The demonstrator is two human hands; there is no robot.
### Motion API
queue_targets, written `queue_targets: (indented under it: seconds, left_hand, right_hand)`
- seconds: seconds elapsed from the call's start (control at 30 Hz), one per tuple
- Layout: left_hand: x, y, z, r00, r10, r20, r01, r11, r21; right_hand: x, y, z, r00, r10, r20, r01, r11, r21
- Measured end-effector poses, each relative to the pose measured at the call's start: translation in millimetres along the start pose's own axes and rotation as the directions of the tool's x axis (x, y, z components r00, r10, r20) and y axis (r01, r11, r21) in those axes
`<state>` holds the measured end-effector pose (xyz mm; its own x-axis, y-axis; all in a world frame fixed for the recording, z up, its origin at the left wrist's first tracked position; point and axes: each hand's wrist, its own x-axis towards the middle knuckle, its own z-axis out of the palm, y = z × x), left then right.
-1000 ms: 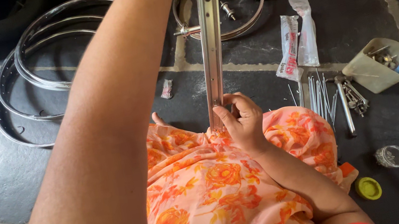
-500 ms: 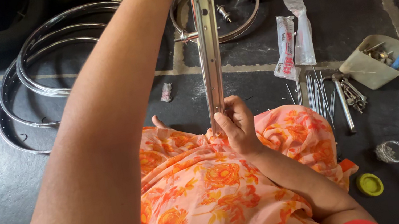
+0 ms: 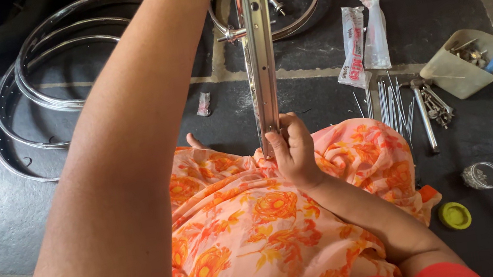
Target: The person laces a bicycle wheel by inserting spokes through the rim and hub, then secures them with nipples. The person repeats this process for multiple spokes around the wheel.
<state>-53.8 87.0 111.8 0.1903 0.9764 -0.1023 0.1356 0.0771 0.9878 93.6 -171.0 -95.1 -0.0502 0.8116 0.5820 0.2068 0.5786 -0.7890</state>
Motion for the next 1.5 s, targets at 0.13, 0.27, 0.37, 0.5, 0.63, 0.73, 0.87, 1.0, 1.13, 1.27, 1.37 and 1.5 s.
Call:
queue_targets:
  seconds: [0.13,0.27,0.37,0.5,0.63,0.73,0.87,1.0,1.13,1.27,1.37,1.5]
  left_hand:
    - [-1.9,1.8,2.8,1.0,-0.001,0.005,0.001,1.0,-0.003]
    - [-6.8,-0.6,3.5,1.0,-0.001,0.004,0.001,1.0,-0.004]
    - [-7.9,-4.0,6.9,1.0,0.001,0.009,-0.001,1.0,-0.005]
    - [-3.9,-1.2,11.3,1.0,0.011,0.006,-0.011,1.0,0.0]
    - [-4.1,11.3,14.3,0.999,0.037,-0.026,-0.036,0.999,0.03]
    - [-17.0,17.0,21.6,0.994,0.066,-0.088,-0.057,0.993,0.104]
    - [-44.2,22.6,28.6,0.963,0.165,-0.214,-0.112,0.965,0.236]
    - [-71.6,20.8,31.8,0.934,0.28,-0.223,-0.203,0.928,0.313]
    - [-88.0,15.0,31.9,0.924,0.292,-0.245,-0.224,0.937,0.269]
    - [-96.7,7.1,33.2,0.881,0.384,-0.275,-0.289,0.898,0.331]
    - [-103.5,-1.0,32.5,0.896,0.344,-0.282,-0.246,0.912,0.329]
    - [-116.0,-17.0,34.7,0.828,0.489,-0.276,-0.334,0.824,0.458]
  right_hand:
    - [-2.1,-1.9,5.6,0.998,0.061,0.02,-0.063,0.99,0.125]
    - [-4.5,-0.8,3.9,0.971,0.195,0.136,-0.237,0.858,0.457]
    - [-5.8,1.3,2.0,0.983,0.171,0.068,-0.184,0.913,0.365]
    - [-7.1,2.2,2.4,0.975,0.217,0.052,-0.221,0.908,0.356]
    - [-5.0,-2.4,1.8,0.962,0.258,0.088,-0.271,0.872,0.408]
    - [-5.9,-7.5,-1.9,0.948,0.273,0.164,-0.318,0.833,0.452]
    - [-15.3,3.3,-12.7,0.906,0.294,0.304,-0.41,0.783,0.467]
    - [-22.7,55.0,-29.3,0.793,0.54,0.283,-0.553,0.442,0.706]
    - [-26.2,123.8,-46.5,0.429,0.841,0.329,-0.368,-0.17,0.914]
    - [-48.3,151.7,-48.8,0.309,0.818,0.486,-0.34,-0.382,0.859]
    - [-49.7,149.4,-46.8,0.282,0.877,0.389,-0.474,-0.226,0.851]
    - [-20.1,103.1,-49.3,0.504,0.847,0.17,-0.531,0.149,0.834]
